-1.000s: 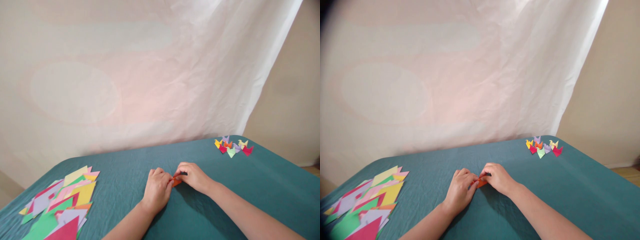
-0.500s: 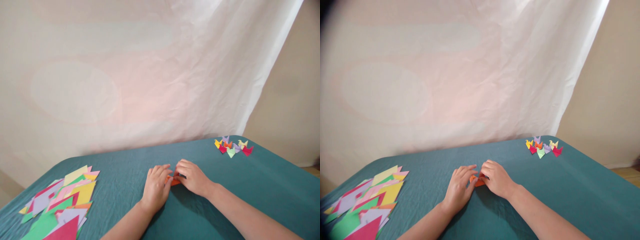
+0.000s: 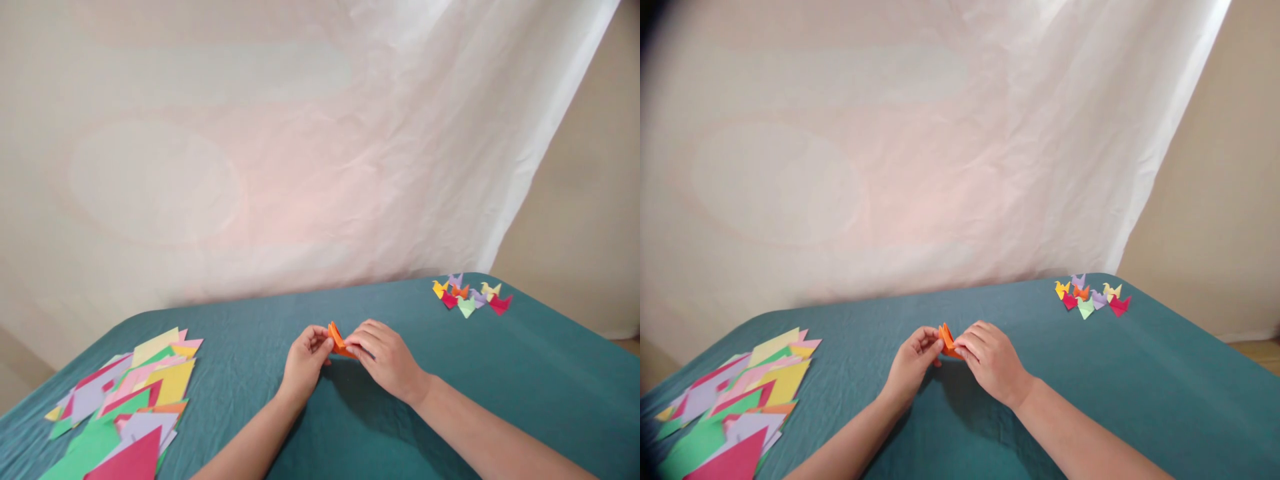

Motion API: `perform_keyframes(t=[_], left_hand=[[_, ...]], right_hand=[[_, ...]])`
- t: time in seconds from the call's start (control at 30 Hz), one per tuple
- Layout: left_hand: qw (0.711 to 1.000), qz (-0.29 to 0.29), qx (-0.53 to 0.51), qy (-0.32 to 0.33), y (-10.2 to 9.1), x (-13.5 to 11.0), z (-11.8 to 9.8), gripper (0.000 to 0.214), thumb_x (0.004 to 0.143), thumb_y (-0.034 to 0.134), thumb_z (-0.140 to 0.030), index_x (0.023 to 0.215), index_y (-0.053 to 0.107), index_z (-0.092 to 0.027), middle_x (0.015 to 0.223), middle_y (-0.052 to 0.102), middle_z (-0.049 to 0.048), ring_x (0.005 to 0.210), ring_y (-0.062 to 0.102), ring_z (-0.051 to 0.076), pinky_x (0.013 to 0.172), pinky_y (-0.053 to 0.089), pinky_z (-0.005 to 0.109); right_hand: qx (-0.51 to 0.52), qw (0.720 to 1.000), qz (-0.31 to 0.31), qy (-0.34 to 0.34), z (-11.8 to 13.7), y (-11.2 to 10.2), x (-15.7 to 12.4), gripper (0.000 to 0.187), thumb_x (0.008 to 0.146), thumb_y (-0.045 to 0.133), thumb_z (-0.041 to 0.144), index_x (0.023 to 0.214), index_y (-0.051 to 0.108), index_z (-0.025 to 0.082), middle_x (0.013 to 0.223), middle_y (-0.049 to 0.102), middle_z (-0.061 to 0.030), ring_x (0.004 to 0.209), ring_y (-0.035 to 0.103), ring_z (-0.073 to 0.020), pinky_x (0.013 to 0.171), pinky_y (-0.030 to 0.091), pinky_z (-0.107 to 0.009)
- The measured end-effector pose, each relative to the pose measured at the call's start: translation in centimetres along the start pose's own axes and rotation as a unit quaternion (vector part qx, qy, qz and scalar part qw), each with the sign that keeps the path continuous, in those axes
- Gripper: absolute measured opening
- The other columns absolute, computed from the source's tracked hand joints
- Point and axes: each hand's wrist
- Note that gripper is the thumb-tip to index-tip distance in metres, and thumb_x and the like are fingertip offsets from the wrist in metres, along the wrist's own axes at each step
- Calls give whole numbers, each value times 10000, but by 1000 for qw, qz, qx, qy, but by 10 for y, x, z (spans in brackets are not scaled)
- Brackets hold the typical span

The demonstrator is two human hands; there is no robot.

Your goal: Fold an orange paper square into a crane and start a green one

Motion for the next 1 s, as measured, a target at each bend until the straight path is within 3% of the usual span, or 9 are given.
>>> perform_keyframes(t=[0.3, 0.7, 0.87, 1.0], left_hand=[[999, 20, -10, -36, 1, -2, -3, 276, 778, 616, -406, 834, 616, -136, 730, 602, 19, 613, 517, 109, 518, 427, 192], [994, 8, -73, -84, 9, -6, 0, 307, 748, 641, -443, 784, 611, -141, 691, 577, 1, 571, 498, 84, 488, 412, 170], [996, -4, -67, -52, 9, -6, -1, 308, 758, 639, -408, 947, 583, -171, 770, 590, 0, 570, 537, 88, 458, 421, 168], [999, -18, 23, 22, 9, -9, -6, 280, 773, 628, -352, 997, 601, -186, 948, 633, 52, 711, 607, 138, 509, 486, 198]], right_hand=[[-37, 998, -24, -41, 3, -1, 1, 193, 925, 475, 191, 838, 646, 203, 826, 628, -52, 836, 536, -198, 759, 436, -354], [-49, 998, 5, -46, 7, 4, 0, 156, 927, 463, 180, 853, 599, 185, 857, 623, -52, 868, 524, -204, 799, 421, -371], [-40, 998, 3, -43, 9, 4, 0, 158, 931, 444, 173, 862, 585, 188, 859, 620, -54, 849, 531, -199, 786, 424, -360], [-41, 998, -37, 2, 6, 3, -1, 140, 927, 465, 198, 844, 577, 184, 833, 617, -59, 801, 544, -196, 749, 433, -349]])
Point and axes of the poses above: each hand's wrist, its own x-axis towards the middle knuckle, its own y-axis out of the palm, z = x × y
